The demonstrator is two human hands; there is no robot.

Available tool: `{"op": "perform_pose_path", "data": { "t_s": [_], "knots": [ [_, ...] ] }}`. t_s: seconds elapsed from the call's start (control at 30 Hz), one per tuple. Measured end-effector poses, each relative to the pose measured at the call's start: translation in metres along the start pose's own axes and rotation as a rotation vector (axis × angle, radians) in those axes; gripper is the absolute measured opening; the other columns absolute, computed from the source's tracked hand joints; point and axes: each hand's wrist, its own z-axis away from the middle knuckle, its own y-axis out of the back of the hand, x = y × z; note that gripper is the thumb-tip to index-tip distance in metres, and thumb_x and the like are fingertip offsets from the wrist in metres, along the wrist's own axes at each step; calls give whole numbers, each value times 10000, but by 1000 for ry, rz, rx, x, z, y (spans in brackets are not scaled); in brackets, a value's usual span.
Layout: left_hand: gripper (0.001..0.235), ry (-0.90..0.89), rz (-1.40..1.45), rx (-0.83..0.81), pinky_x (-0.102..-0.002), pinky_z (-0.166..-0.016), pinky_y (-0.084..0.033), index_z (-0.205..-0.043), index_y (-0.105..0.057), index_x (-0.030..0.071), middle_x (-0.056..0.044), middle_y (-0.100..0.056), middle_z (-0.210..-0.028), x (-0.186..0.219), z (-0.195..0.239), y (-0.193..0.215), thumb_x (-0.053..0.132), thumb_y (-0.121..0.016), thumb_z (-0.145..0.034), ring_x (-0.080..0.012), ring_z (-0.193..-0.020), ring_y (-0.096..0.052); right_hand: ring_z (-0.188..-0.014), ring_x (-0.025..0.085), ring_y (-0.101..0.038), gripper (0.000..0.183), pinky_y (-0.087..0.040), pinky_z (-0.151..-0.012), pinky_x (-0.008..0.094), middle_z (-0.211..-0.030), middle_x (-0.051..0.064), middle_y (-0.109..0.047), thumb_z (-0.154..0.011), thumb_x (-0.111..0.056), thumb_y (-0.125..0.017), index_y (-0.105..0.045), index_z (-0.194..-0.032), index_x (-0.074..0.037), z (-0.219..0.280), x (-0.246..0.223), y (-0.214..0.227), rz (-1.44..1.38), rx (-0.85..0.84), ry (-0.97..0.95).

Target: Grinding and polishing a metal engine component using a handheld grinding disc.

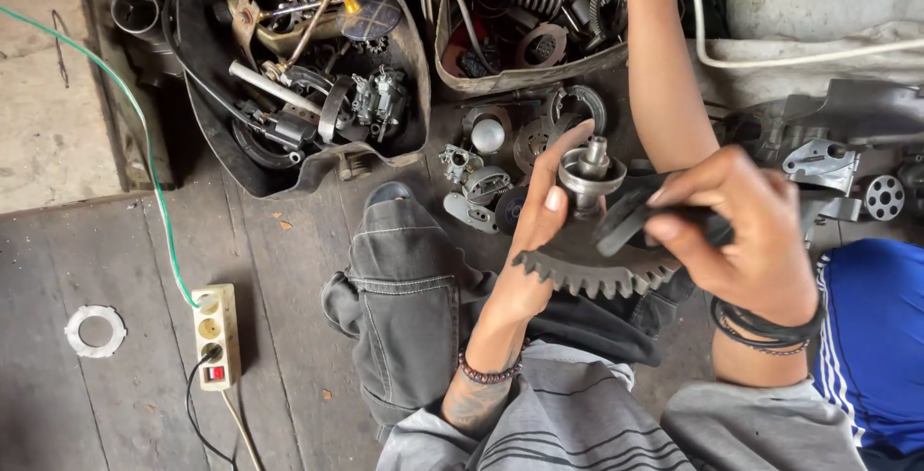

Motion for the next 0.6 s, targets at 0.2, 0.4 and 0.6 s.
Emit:
{"op": "perform_pose_path", "data": {
  "t_s": [0.2, 0.4, 0.6],
  "knots": [
    [640, -9, -179, -94, -465, -1267, -293, -1550, -401, 59, -136, -455, -1558, 11, 4, 3, 495, -351, -1085, -296, -1467, -428, -567, 123, -620, 314, -435, -596, 227, -748, 62, -709, -682, -105, -905, -644, -814, 11, 2, 13, 0, -99, -9, -36],
    [603, 19, -232, -108, -427, -1258, -305, -1559, -373, 23, -149, -447, -1567, 24, 7, -4, 391, -361, -1081, -281, -1460, -435, -578, 162, -604, 296, -428, -588, 257, -761, 121, -702, -766, -158, -884, -653, -826, 17, 14, 16, -2, -8, 172, 42],
    [723, 26, -193, -143, -486, -1313, -280, -1544, -386, 7, -162, -401, -1633, 8, 5, 4, 540, -387, -1055, -317, -1548, -387, -529, 148, -436, 328, -343, -587, 276, -770, 144, -680, -724, -184, -870, -631, -788, 31, 20, 23, -9, -86, 267, 2]
  ]
}}
